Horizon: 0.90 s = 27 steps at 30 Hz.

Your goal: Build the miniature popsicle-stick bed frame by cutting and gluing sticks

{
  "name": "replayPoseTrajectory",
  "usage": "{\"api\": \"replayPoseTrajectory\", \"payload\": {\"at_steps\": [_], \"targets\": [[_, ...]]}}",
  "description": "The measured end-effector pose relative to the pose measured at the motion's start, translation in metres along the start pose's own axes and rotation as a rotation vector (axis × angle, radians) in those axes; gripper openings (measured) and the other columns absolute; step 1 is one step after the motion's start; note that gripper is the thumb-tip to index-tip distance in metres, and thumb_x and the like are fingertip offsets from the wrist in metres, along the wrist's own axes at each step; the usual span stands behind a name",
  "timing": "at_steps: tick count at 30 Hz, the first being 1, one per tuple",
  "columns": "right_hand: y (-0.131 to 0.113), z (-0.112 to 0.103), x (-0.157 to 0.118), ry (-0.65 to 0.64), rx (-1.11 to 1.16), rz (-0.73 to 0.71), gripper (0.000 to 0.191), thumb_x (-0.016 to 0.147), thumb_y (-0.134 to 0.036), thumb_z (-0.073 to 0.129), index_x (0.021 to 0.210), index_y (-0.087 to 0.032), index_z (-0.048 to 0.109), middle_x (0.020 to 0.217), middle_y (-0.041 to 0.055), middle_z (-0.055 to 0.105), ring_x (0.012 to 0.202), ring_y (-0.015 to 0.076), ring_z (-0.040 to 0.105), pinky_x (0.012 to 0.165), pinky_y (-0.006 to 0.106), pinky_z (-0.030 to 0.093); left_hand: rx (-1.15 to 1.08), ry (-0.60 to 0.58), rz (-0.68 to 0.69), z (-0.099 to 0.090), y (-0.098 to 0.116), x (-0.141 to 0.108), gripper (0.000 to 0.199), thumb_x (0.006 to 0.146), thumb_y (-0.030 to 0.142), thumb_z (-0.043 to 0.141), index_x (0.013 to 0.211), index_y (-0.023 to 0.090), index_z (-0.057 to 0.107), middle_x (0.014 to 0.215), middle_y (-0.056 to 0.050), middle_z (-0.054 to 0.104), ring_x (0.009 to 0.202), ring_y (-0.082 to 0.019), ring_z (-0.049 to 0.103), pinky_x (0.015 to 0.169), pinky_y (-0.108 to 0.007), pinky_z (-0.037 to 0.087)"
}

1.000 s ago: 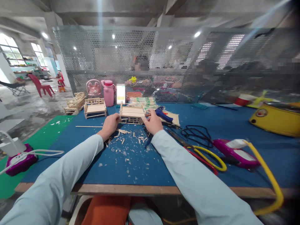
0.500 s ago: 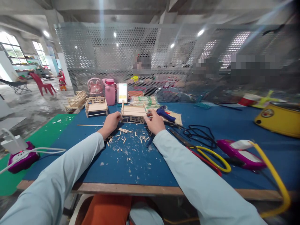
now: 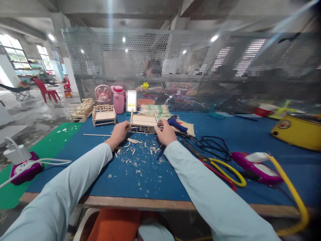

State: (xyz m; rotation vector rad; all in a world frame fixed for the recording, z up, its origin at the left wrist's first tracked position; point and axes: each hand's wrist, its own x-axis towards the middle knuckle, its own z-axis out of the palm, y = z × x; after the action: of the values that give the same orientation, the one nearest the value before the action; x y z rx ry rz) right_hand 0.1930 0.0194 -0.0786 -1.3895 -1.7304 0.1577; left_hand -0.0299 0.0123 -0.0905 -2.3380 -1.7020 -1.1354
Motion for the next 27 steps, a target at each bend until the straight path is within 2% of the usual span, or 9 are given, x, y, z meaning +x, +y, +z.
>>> {"api": "replayPoseTrajectory", "payload": {"at_steps": [3,6,8,13,16,19,21,24,27], "targets": [[-0.001,-0.002,0.0,0.106,-0.006,-0.006,0.037,0.067,-0.026,0.051,0.103,-0.017,0.049,0.082,0.0062,0.057,0.057,0.0141,0.048,0.061,0.03,0.042,-0.054,0.017,-0.003,-0.005,-0.002,-0.006,0.011,0.076,0.013,0.048,0.072,0.017,0.058,0.074,-0.002,0.066,0.068,-0.013,0.057,0.063,-0.022,0.04],[-0.009,-0.004,-0.004,0.14,0.011,-0.052,0.027,0.07,-0.03,0.049,0.093,-0.018,0.054,0.068,0.002,0.052,0.058,0.0141,0.046,0.059,0.028,0.04,-0.168,0.048,-0.016,-0.01,0.004,-0.014,0.006,0.075,0.016,0.052,0.073,0.016,0.057,0.072,-0.001,0.065,0.066,-0.011,0.055,0.064,-0.021,0.04],[-0.017,-0.005,-0.008,0.051,0.074,-0.072,0.023,0.071,-0.033,0.048,0.086,-0.018,0.056,0.059,-0.0014,0.048,0.055,0.0129,0.044,0.057,0.026,0.039,-0.256,0.062,-0.031,-0.012,0.012,-0.019,0.004,0.074,0.019,0.055,0.074,0.016,0.058,0.071,0.0,0.064,0.066,-0.011,0.055,0.065,-0.021,0.041],[-0.03,-0.003,-0.016,-0.387,0.378,-0.102,0.028,0.07,-0.042,0.051,0.078,-0.016,0.058,0.059,-0.0022,0.051,0.053,0.0105,0.046,0.054,0.025,0.04,-0.409,0.007,-0.019,-0.01,0.04,-0.03,0.009,0.074,0.02,0.058,0.081,0.015,0.059,0.073,0.0,0.064,0.067,-0.01,0.055,0.066,-0.021,0.043],[-0.031,-0.002,-0.017,-0.503,0.477,-0.039,0.026,0.068,-0.042,0.052,0.069,-0.016,0.055,0.057,-0.0026,0.053,0.051,0.0097,0.047,0.054,0.025,0.041,-0.433,-0.029,-0.009,-0.009,0.048,-0.033,0.01,0.074,0.02,0.058,0.083,0.015,0.061,0.075,-0.001,0.064,0.069,-0.011,0.056,0.067,-0.022,0.044],[-0.033,-0.002,-0.018,-0.496,0.582,0.018,0.026,0.067,-0.04,0.055,0.08,-0.017,0.052,0.052,-0.0061,0.05,0.048,0.0095,0.048,0.053,0.025,0.042,-0.417,-0.071,-0.004,-0.01,0.05,-0.035,0.018,0.075,0.021,0.057,0.092,0.015,0.062,0.077,-0.002,0.066,0.07,-0.012,0.057,0.067,-0.023,0.044],[-0.036,-0.001,-0.021,-0.449,0.585,-0.009,0.029,0.067,-0.037,0.055,0.088,-0.018,0.049,0.05,-0.0082,0.048,0.046,0.0092,0.047,0.051,0.024,0.041,-0.397,-0.106,0.02,-0.011,0.049,-0.035,0.022,0.077,0.022,0.055,0.096,0.015,0.063,0.078,-0.003,0.067,0.07,-0.013,0.058,0.067,-0.023,0.044],[-0.042,0.001,-0.025,-0.381,0.497,-0.1,0.028,0.069,-0.034,0.056,0.091,-0.018,0.048,0.049,-0.0086,0.048,0.045,0.0079,0.043,0.049,0.022,0.037,-0.353,-0.171,0.101,-0.012,0.05,-0.036,0.019,0.079,0.022,0.051,0.088,0.015,0.066,0.079,-0.004,0.067,0.069,-0.014,0.057,0.066,-0.023,0.042],[-0.046,-0.001,-0.024,-0.386,0.498,-0.109,0.031,0.069,-0.037,0.056,0.092,-0.018,0.048,0.049,-0.0085,0.048,0.044,0.0079,0.044,0.048,0.021,0.038,-0.326,-0.222,0.12,-0.012,0.051,-0.037,0.022,0.079,0.024,0.047,0.078,0.013,0.066,0.072,-0.003,0.066,0.063,-0.013,0.055,0.061,-0.022,0.041]]}}
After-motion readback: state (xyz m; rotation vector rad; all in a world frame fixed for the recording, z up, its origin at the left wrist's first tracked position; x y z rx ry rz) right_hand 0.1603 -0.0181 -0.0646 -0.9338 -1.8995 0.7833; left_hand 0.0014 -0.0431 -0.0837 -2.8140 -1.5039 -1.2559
